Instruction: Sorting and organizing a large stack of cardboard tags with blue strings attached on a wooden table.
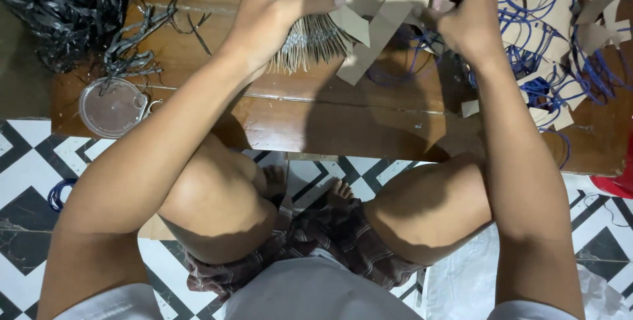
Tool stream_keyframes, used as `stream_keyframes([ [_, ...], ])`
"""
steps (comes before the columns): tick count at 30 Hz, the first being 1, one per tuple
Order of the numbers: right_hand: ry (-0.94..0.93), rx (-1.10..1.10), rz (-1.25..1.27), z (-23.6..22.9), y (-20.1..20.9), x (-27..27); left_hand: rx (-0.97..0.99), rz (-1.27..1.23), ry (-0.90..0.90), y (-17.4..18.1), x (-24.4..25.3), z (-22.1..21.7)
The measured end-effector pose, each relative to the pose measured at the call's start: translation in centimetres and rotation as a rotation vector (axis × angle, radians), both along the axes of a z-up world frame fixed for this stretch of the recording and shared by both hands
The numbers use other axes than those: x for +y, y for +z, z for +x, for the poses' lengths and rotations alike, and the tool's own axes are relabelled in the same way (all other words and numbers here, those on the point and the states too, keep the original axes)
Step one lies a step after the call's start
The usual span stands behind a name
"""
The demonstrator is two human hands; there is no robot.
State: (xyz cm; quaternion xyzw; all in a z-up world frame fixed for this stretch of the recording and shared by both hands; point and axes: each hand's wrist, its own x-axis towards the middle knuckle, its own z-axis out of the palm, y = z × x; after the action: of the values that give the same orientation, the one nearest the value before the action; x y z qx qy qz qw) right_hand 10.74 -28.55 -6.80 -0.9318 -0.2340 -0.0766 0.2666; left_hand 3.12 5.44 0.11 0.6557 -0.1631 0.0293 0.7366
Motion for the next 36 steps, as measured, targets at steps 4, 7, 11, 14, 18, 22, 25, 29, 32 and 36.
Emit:
stream_keyframes([
  [4,-0.082,-0.110,-0.107,-1.1,2.5,0.3,0.011,0.029,0.047,-0.1,0.0,0.1],
  [7,-0.015,-0.386,-0.046,-2.6,5.0,-0.4,0.038,0.005,0.032,-0.1,0.0,0.1],
  [11,-0.154,-0.823,-0.171,-3.5,7.0,-1.6,0.030,-0.051,0.027,0.0,-0.2,-0.1],
  [14,-0.131,-0.978,-0.068,-6.6,10.3,1.0,0.057,-0.104,0.029,-0.6,-0.9,-0.1],
  [18,-0.266,-1.011,0.129,-9.6,11.2,2.7,0.074,-0.189,-0.042,-1.9,-2.2,0.3],
  [22,-0.123,-1.055,-0.012,-11.1,12.1,6.3,0.198,-0.241,-0.111,1.4,-3.0,-1.9],
  [25,0.011,-0.980,0.115,-11.1,10.6,9.3,0.309,-0.273,-0.174,1.8,-3.7,-2.4],
  [29,0.231,-0.820,0.185,-11.3,9.7,11.2,0.303,-0.270,-0.144,1.7,-3.2,-2.7],
  [32,0.241,-0.636,0.237,-11.5,9.4,10.8,0.094,-0.265,-0.191,1.2,-2.9,-2.7],
  [36,0.338,-0.412,0.344,-11.5,7.9,9.4,0.046,-0.283,-0.211,1.7,-2.9,-3.1],
])
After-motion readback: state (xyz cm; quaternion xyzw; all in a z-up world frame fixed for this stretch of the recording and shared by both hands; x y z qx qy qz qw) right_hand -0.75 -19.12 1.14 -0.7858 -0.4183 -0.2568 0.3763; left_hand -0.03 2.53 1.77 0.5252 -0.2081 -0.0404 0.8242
